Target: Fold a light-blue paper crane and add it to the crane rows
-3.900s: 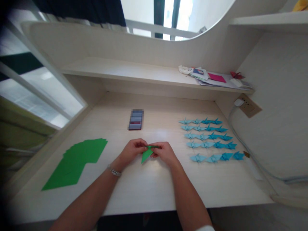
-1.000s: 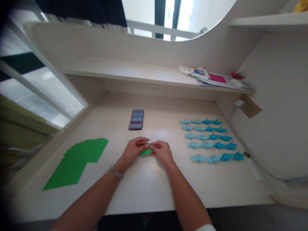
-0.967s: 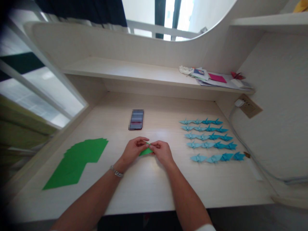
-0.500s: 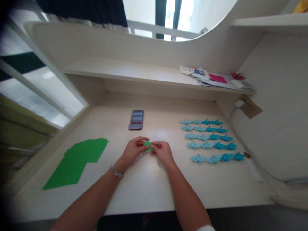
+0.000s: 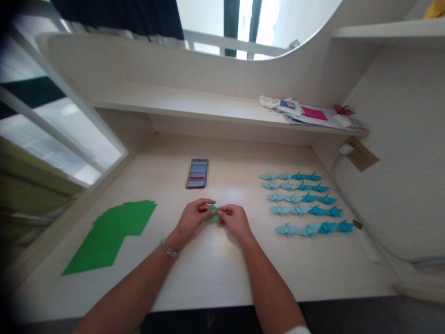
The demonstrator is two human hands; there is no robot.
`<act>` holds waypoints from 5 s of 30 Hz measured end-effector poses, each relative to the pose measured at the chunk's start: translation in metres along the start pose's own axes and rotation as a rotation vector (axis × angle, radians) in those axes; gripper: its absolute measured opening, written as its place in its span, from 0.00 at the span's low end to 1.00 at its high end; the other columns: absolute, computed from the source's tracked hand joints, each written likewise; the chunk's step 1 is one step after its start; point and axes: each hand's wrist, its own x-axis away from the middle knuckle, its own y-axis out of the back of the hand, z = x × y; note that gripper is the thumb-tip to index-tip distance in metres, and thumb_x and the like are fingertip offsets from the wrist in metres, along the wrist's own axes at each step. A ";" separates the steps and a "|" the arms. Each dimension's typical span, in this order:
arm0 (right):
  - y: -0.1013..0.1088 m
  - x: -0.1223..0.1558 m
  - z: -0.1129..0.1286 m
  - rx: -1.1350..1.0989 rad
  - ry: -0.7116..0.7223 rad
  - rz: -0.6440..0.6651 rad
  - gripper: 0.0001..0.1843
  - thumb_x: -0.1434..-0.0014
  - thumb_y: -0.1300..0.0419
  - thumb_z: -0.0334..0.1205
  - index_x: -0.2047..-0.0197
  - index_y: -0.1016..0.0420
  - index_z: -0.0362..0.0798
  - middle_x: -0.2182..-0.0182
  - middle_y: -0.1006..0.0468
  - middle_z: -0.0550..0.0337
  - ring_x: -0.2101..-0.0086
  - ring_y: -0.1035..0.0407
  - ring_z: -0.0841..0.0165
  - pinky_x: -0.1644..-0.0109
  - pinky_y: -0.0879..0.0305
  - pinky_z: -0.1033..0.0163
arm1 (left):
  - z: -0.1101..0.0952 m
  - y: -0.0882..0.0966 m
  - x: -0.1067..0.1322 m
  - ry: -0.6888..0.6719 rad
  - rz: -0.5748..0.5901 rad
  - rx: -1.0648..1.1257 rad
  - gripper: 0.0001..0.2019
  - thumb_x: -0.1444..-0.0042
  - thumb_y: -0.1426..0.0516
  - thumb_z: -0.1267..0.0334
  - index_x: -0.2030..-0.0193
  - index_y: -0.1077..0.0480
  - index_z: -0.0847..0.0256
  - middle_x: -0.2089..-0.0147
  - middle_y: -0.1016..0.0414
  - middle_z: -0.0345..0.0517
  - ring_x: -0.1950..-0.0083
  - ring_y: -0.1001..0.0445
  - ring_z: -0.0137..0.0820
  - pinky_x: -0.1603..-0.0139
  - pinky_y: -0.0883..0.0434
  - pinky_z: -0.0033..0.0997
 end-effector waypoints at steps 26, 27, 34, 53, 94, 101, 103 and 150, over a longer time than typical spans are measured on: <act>0.004 -0.001 0.000 0.019 -0.034 0.035 0.21 0.56 0.34 0.52 0.67 0.24 0.41 0.81 0.24 0.59 0.81 0.31 0.71 0.74 0.34 0.66 | -0.001 0.001 -0.001 0.033 -0.018 -0.002 0.16 0.57 0.36 0.61 0.60 0.27 0.65 0.70 0.22 0.48 0.69 0.24 0.33 0.67 0.27 0.31; 0.004 -0.001 0.000 0.025 -0.032 0.033 0.21 0.56 0.35 0.52 0.67 0.24 0.41 0.82 0.24 0.59 0.81 0.31 0.71 0.74 0.34 0.66 | -0.001 0.001 -0.001 0.031 -0.019 -0.003 0.16 0.57 0.36 0.61 0.61 0.27 0.65 0.69 0.22 0.48 0.68 0.24 0.33 0.66 0.27 0.31; 0.002 0.000 0.001 0.040 -0.016 0.034 0.19 0.54 0.36 0.52 0.68 0.25 0.42 0.82 0.25 0.59 0.80 0.31 0.71 0.74 0.34 0.67 | 0.003 0.001 -0.003 0.012 -0.049 -0.028 0.15 0.56 0.37 0.59 0.62 0.26 0.65 0.68 0.21 0.49 0.67 0.24 0.34 0.65 0.28 0.31; -0.004 0.002 0.000 0.021 0.031 0.040 0.15 0.53 0.37 0.50 0.69 0.28 0.46 0.76 0.28 0.62 0.76 0.31 0.70 0.73 0.32 0.65 | 0.002 0.002 -0.002 -0.075 0.028 -0.183 0.12 0.51 0.41 0.56 0.68 0.24 0.64 0.69 0.23 0.48 0.68 0.27 0.32 0.66 0.31 0.30; 0.003 -0.001 0.003 0.207 -0.021 0.078 0.12 0.48 0.41 0.46 0.73 0.29 0.44 0.83 0.28 0.63 0.82 0.35 0.73 0.74 0.39 0.67 | 0.004 0.000 -0.001 -0.109 -0.020 -0.228 0.12 0.48 0.43 0.57 0.68 0.26 0.65 0.71 0.25 0.45 0.70 0.29 0.30 0.68 0.32 0.28; 0.008 0.000 0.005 0.027 -0.109 0.135 0.13 0.52 0.38 0.47 0.73 0.29 0.44 0.79 0.24 0.60 0.81 0.34 0.73 0.74 0.37 0.67 | 0.000 0.006 -0.004 -0.111 -0.092 -0.193 0.11 0.49 0.42 0.58 0.69 0.26 0.65 0.72 0.26 0.45 0.72 0.30 0.29 0.69 0.33 0.28; 0.008 0.000 0.006 -0.023 -0.139 0.131 0.15 0.52 0.38 0.49 0.73 0.29 0.43 0.79 0.24 0.59 0.81 0.33 0.73 0.75 0.37 0.67 | -0.001 0.006 -0.005 -0.100 -0.094 -0.189 0.11 0.50 0.42 0.57 0.69 0.26 0.66 0.72 0.26 0.45 0.71 0.30 0.29 0.69 0.33 0.28; 0.006 0.005 0.009 0.249 -0.033 0.126 0.13 0.47 0.42 0.44 0.74 0.27 0.42 0.79 0.25 0.58 0.81 0.36 0.75 0.76 0.39 0.69 | -0.004 0.005 -0.003 0.028 -0.028 -0.106 0.13 0.58 0.36 0.60 0.68 0.30 0.66 0.74 0.26 0.43 0.74 0.29 0.28 0.72 0.32 0.28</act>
